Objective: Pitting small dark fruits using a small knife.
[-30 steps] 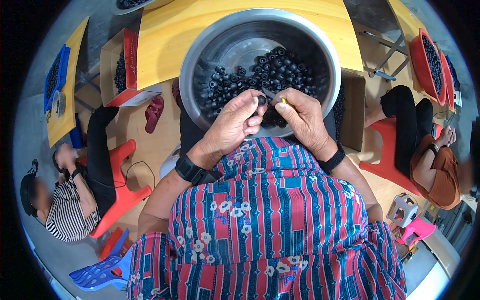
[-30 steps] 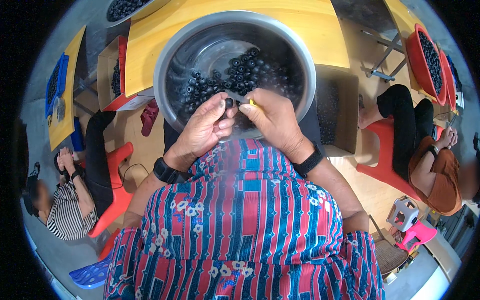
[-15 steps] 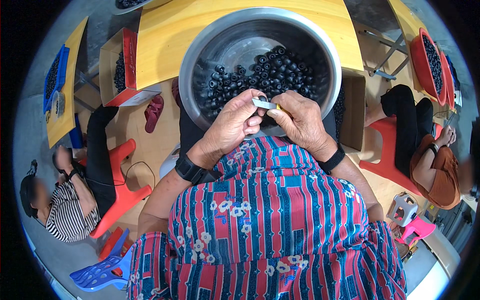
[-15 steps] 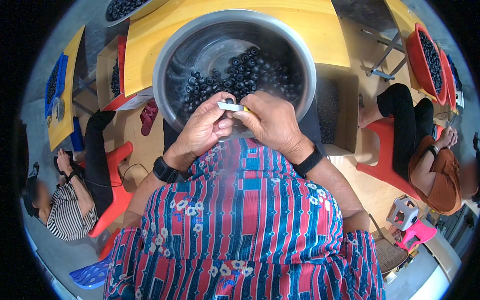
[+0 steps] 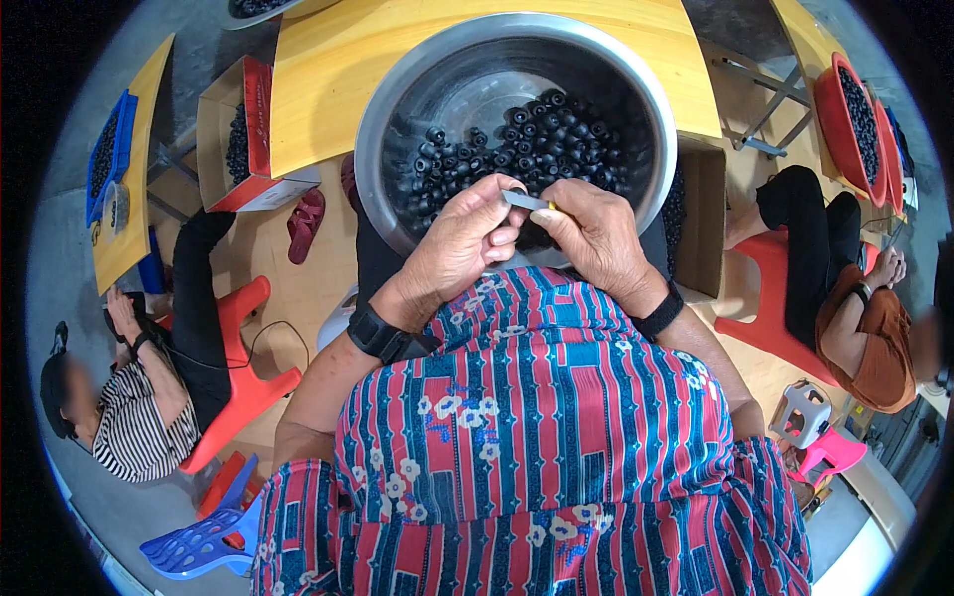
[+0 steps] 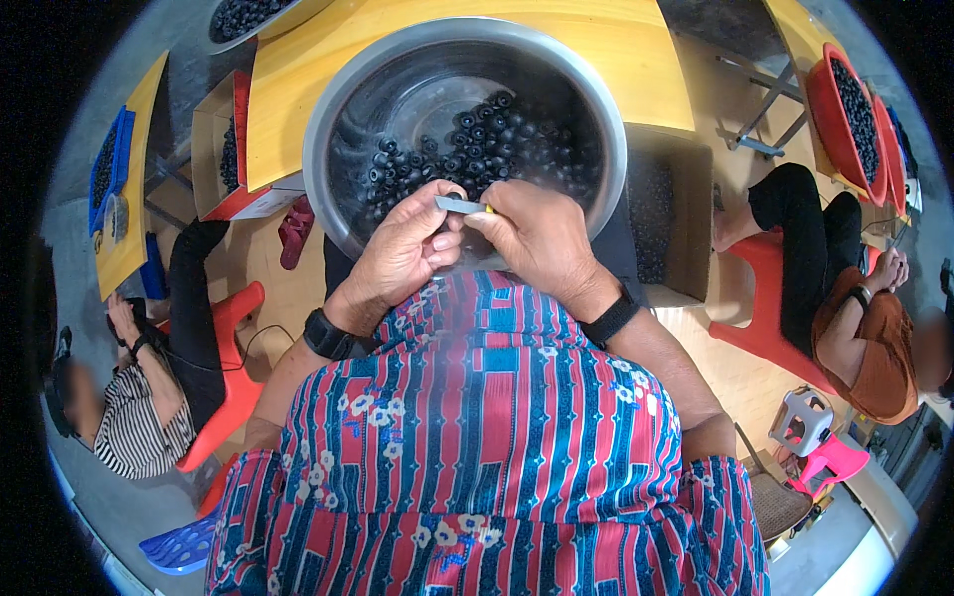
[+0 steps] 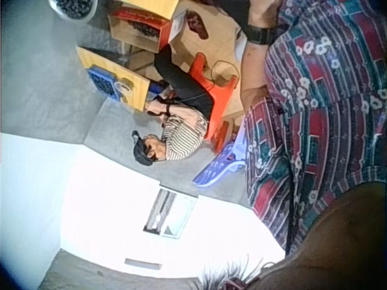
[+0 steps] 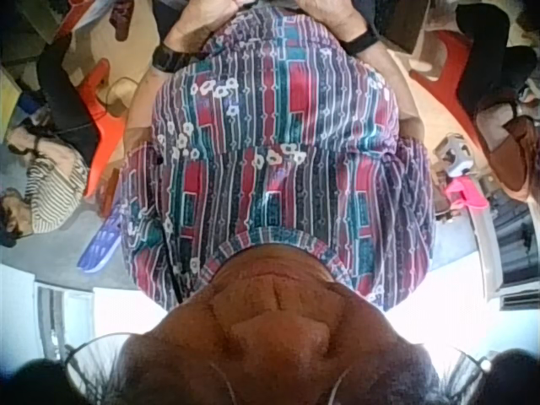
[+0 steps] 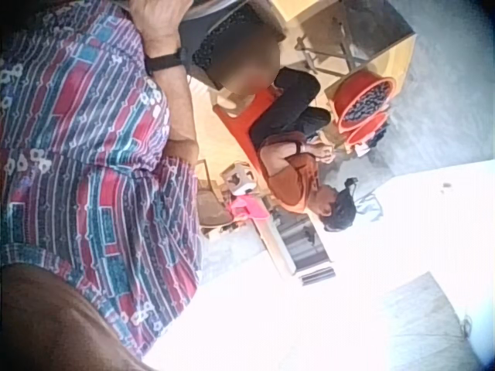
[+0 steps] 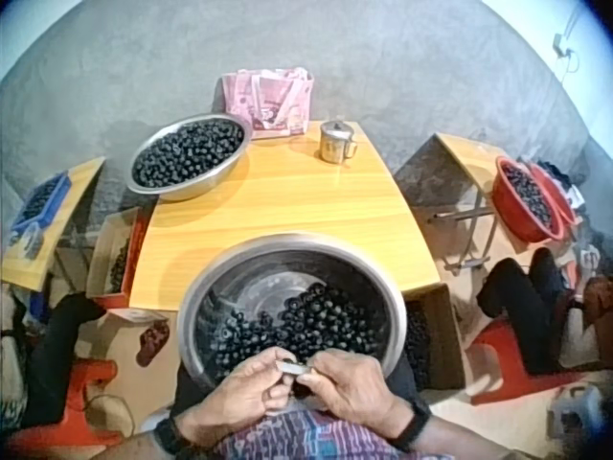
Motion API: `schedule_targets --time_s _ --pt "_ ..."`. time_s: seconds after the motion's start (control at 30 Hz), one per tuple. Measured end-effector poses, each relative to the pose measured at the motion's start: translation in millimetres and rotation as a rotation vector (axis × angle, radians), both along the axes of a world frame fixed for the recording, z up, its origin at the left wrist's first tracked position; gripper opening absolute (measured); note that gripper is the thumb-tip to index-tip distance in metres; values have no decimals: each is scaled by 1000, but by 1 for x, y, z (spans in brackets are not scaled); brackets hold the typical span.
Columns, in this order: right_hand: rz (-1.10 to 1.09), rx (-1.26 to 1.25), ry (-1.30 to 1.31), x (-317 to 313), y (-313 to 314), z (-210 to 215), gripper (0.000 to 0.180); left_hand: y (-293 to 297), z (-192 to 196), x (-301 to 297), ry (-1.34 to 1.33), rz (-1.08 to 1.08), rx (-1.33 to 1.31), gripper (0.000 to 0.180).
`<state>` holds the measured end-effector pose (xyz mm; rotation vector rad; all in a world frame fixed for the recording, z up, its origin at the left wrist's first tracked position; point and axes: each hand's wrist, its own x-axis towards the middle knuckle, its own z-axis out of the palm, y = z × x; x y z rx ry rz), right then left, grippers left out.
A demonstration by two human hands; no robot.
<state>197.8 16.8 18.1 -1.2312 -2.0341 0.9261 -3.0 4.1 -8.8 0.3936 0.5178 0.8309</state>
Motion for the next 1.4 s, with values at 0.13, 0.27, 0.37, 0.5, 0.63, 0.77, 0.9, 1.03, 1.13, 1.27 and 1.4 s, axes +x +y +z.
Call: schedule_targets --time_s 0.13,0.27,0.37,0.5,0.63,0.77,0.9,1.03,1.13,1.27,1.4 --pt "-140 -98 -13 1 7 -7 24 -4 6 0 55 -42 31 17" --pt "-128 -147 26 -2 4 3 21 -2 6 -2 50 -43 42 20" --pt "-155 -219 210 2 4 -10 18 -3 9 -1 65 -26 10 21" --pt "-118 -105 337 -1 3 -17 26 -4 6 1 83 -12 13 21" --pt "-70 -121 312 -2 1 -8 33 -4 3 1 62 -5 10 23" --pt "12 -42 160 -6 0 4 35 -4 0 2 50 36 -37 24" --pt "16 61 75 -5 -1 -2 40 -4 -6 0 -20 27 -62 24" --pt "23 134 -4 -4 -4 2 44 -3 -2 1 -45 17 -84 22" --pt "31 150 -12 -5 -6 3 44 -2 -3 1 -55 42 -130 22" --pt "70 132 3 -4 -5 4 39 -4 -9 0 -73 66 -129 20" --pt "-21 47 176 -6 -5 -1 33 -3 -5 2 -54 109 -154 16"
